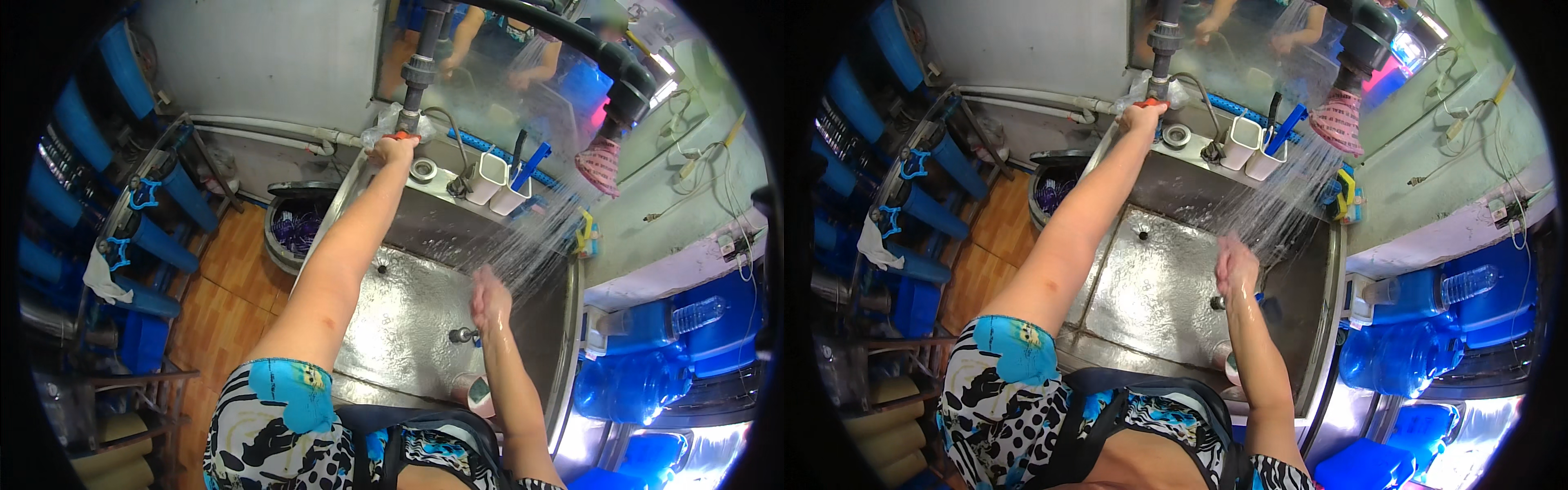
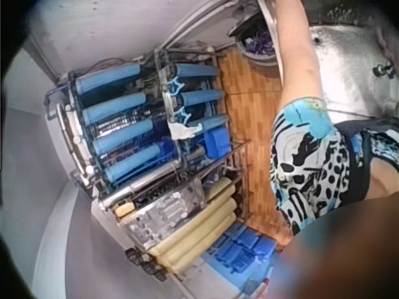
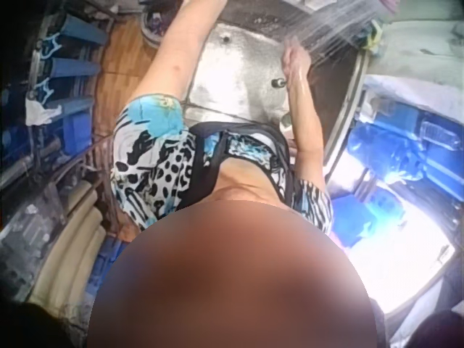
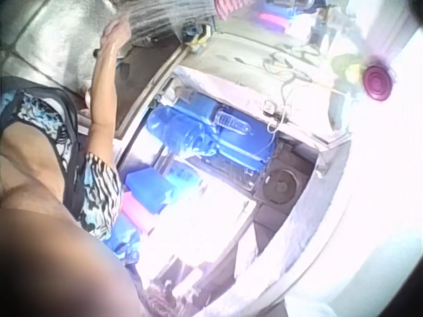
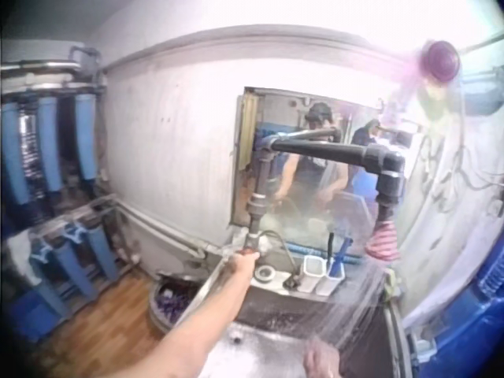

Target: The person scrubs a large blue water jug with a sponge and soap in a sink, rinses it thoroughly under running water, and places it on a nearby counter. The person then washes hands and the sponge, and mops the floor with a pink mop.

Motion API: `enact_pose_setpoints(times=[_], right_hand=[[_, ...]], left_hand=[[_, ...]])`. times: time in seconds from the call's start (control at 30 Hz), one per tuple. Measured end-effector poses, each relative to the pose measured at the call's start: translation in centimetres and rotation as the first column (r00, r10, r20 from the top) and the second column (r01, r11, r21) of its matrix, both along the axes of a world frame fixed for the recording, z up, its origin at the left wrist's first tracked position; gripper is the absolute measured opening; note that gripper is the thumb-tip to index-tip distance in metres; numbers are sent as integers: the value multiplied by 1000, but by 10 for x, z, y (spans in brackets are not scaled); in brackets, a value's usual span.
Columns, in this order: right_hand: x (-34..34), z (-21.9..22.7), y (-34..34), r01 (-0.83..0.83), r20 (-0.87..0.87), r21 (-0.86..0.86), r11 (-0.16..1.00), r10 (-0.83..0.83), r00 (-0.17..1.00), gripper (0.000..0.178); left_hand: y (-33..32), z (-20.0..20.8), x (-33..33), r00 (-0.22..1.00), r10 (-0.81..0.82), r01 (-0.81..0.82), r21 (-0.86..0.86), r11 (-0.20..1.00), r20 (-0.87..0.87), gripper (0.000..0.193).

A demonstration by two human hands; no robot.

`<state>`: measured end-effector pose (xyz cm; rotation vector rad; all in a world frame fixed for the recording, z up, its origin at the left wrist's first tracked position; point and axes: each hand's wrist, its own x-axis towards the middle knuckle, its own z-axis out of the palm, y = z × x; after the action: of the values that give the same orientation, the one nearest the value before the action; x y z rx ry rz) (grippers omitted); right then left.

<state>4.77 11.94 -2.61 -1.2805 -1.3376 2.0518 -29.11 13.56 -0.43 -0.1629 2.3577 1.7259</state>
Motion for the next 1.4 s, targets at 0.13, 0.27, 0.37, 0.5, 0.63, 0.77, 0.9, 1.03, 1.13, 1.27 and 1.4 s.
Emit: enact_pose_setpoints(times=[0.13, 0.27, 0.37, 0.5, 0.63, 0.77, 0.9, 1.03, 1.13, 1.27, 1.4], right_hand=[[25, -37, -44, 108, 114, -16, 994, -105, 988, 44], [62, -85, -66, 2, 216, -53, 999, 9, 976, 45], [80, -108, -81, -484, 519, 167, 859, 341, 784, 47], [95, -102, -103, -921, 847, 144, 363, 436, 304, 84], [96, -74, -102, -957, 745, -9, 291, 640, 187, 114], [93, -45, -73, -974, 466, 116, 196, 855, 228, 108], [82, -42, -48, -934, -214, -32, 357, 910, 355, 85], [53, -94, -60, -797, -231, -444, 410, 807, 544, 72], [35, -130, -72, -790, 902, -415, -452, -87, -424, 61], [2, -137, -90, -945, 777, 319, -69, 590, 219, 69], [-40, -110, -126, -717, 584, 697, -10, 588, 559, 69]], left_hand=[[0, -8, 6, 981, -18, -2, -104, 995, -194, 90], [-5, -12, 5, 972, -79, 58, -98, 994, -223, 93], [-16, 0, 10, 961, -164, 131, -156, 979, -223, 98], [-58, 16, 35, 793, -599, 465, -522, 715, -115, 105], [-153, 18, 70, 421, -907, 684, -665, 299, 25, 94], [-301, 10, 75, 505, -854, 686, -540, 488, -130, 79], [-479, -38, 104, 906, -378, 275, -413, 868, -192, 77], [-634, -126, 215, 996, 84, -60, -842, 537, -17, 60], [-714, -184, 347, 867, 285, 251, -853, 458, 409, 55], [-769, -224, 501, 530, 435, 327, -649, 687, 728, 54], [-797, -260, 614, 367, 638, 4, -687, 727, 677, 53]])
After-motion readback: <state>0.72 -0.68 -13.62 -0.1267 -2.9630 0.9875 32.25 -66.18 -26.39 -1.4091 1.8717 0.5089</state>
